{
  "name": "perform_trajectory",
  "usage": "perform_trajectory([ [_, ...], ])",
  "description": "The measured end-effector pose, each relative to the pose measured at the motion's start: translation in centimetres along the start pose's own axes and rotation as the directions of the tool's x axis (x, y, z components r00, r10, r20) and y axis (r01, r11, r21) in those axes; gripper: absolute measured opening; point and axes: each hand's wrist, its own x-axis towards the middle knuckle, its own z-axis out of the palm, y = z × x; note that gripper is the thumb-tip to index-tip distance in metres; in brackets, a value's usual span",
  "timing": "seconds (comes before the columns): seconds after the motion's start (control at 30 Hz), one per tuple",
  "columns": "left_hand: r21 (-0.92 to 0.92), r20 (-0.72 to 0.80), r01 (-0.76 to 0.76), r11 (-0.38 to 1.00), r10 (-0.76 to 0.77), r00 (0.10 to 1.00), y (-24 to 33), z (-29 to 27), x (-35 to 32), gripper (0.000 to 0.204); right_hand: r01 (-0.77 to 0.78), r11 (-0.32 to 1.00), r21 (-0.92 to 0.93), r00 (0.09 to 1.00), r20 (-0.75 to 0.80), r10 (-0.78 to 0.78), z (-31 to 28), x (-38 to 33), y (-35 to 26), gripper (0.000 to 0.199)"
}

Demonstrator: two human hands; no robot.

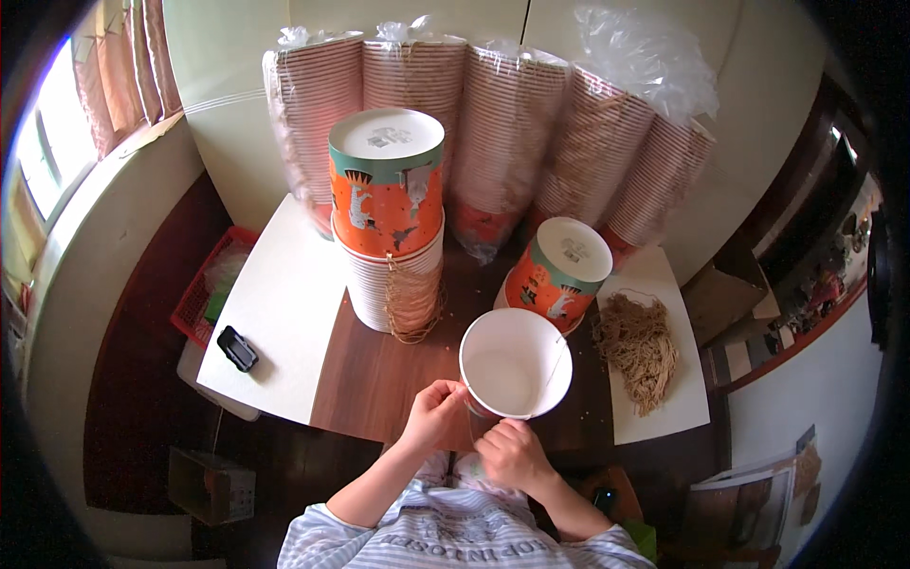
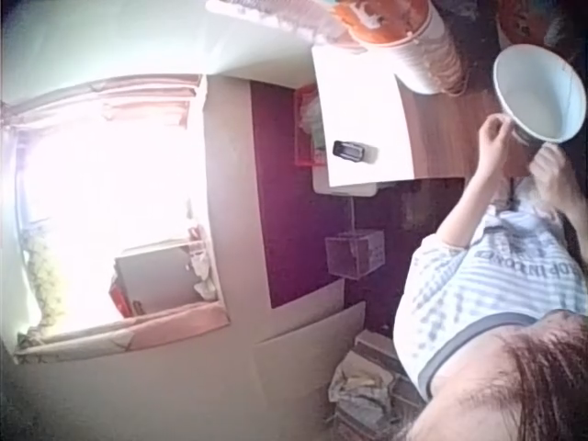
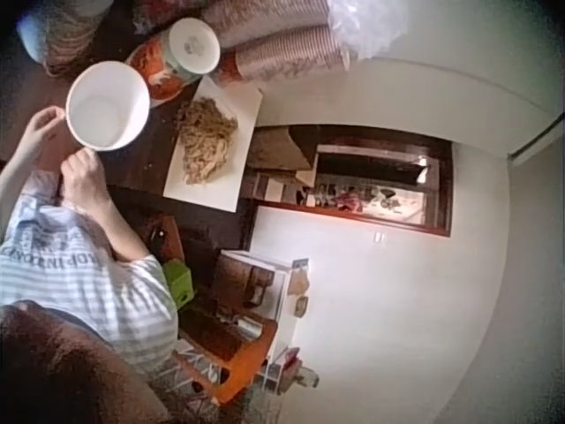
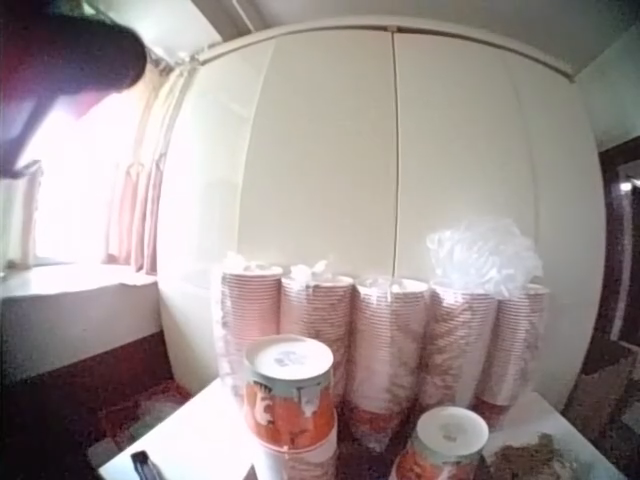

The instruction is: The person is attaching string handles to printed paper buckets at a workstation.

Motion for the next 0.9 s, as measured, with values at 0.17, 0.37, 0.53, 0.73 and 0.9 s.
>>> perform_trajectory([
  [0.17,0.122,0.062,-0.098,0.988,0.091,0.994,-1.5,0.8,-0.9,0.012,-0.187,0.980,-0.062,0.982,-0.008,0.187,-0.4,-1.7,2.6,0.010],
  [0.37,0.204,-0.015,-0.188,0.961,0.195,0.981,-2.3,1.9,-0.9,0.013,-0.239,0.970,0.034,0.968,-0.070,0.241,-0.4,-0.3,1.7,0.027],
  [0.53,0.216,-0.023,-0.178,0.960,0.187,0.982,-2.2,2.1,-1.0,0.013,-0.254,0.967,-0.019,0.960,-0.125,0.250,0.4,0.6,1.0,0.006],
  [0.73,0.258,-0.036,-0.220,0.941,0.237,0.971,-2.4,2.0,-1.1,0.011,-0.311,0.951,-0.007,0.940,-0.152,0.306,0.7,0.8,0.5,0.006],
  [0.9,0.337,-0.058,-0.214,0.917,0.247,0.967,-2.3,2.4,-0.9,0.010,-0.274,0.959,-0.078,0.956,-0.127,0.263,0.3,1.0,0.5,0.006],
])
